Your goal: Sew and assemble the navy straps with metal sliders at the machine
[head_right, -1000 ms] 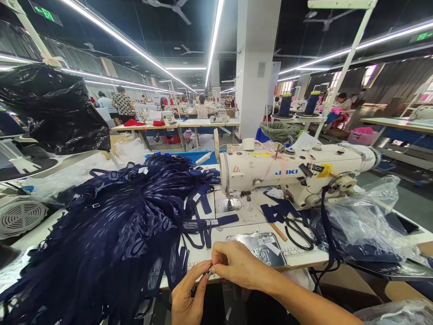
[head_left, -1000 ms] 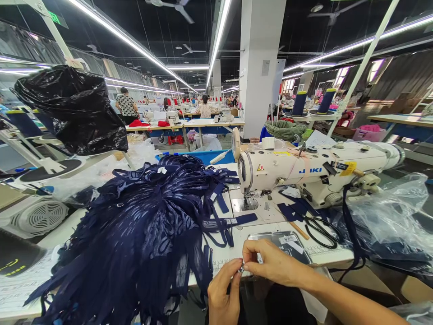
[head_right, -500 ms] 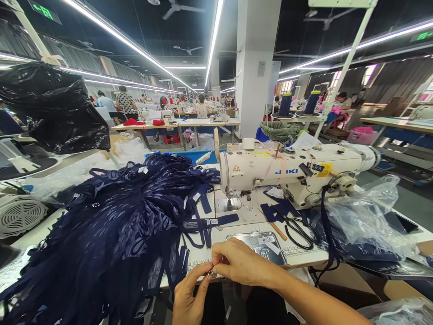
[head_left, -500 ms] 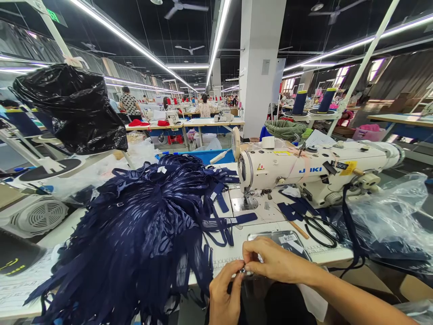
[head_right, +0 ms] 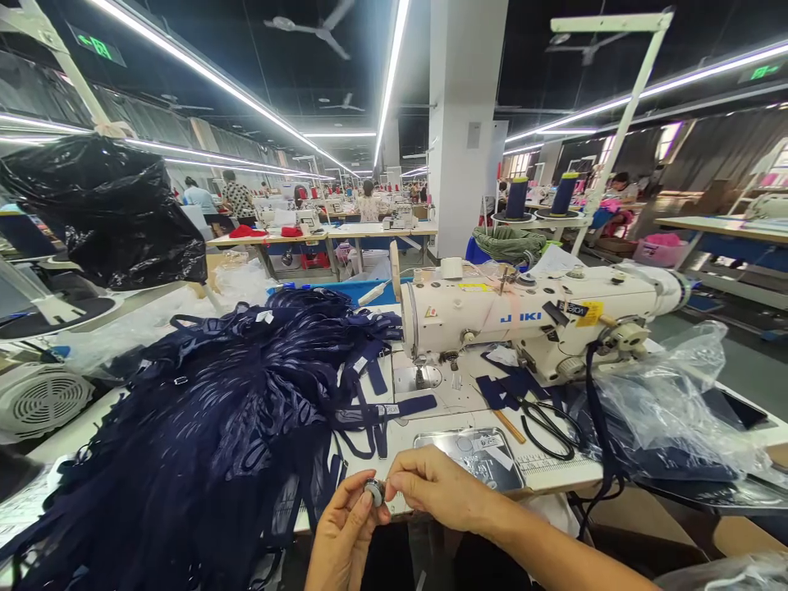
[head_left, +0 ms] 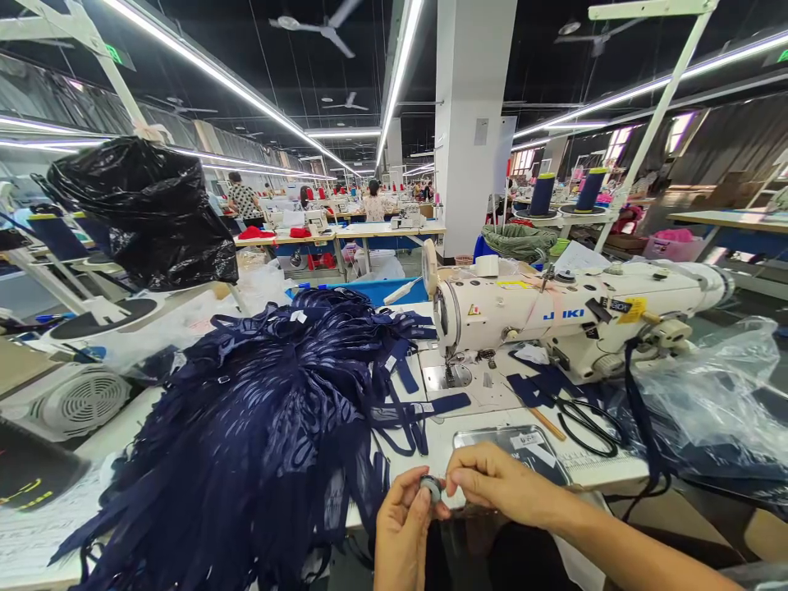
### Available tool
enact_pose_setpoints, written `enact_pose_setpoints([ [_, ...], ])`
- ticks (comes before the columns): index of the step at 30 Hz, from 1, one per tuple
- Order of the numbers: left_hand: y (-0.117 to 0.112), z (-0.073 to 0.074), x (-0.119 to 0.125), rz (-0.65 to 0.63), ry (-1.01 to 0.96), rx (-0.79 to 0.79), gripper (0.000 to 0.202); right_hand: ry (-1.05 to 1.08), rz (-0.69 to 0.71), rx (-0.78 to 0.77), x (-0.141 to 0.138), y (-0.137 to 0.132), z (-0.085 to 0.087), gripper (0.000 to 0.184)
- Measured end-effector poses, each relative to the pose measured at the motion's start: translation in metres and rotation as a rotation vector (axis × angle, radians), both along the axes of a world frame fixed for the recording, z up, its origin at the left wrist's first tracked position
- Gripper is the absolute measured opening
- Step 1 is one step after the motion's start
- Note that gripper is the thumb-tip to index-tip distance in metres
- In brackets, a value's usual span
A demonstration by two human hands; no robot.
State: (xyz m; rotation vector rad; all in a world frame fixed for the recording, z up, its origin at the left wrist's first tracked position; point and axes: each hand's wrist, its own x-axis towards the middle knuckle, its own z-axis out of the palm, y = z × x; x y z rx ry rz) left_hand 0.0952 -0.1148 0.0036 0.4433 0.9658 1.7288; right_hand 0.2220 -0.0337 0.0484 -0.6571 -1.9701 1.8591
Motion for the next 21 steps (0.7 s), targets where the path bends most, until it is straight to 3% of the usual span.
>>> enact_pose_setpoints([
  [4, -0.001, -0.006, 0.002, -0.169, -0.175, -0.059, 0.026, 0.023, -0.022, 0.062, -0.002, -0.001, 0.006, 0.023],
  [8, -0.001, -0.01, 0.002, -0.258, -0.236, -0.088, 0.027, 0.021, -0.028, 0.108, -0.001, -0.003, 0.018, 0.027],
  [14, -0.003, -0.017, -0.001, -0.29, -0.31, -0.093, 0.031, 0.027, -0.077, 0.135, 0.0, -0.004, 0.032, 0.031],
  [21, -0.002, -0.018, 0.0, -0.254, -0.198, -0.094, 0.034, 0.079, -0.111, 0.13, 0.003, 0.0, 0.032, 0.027],
])
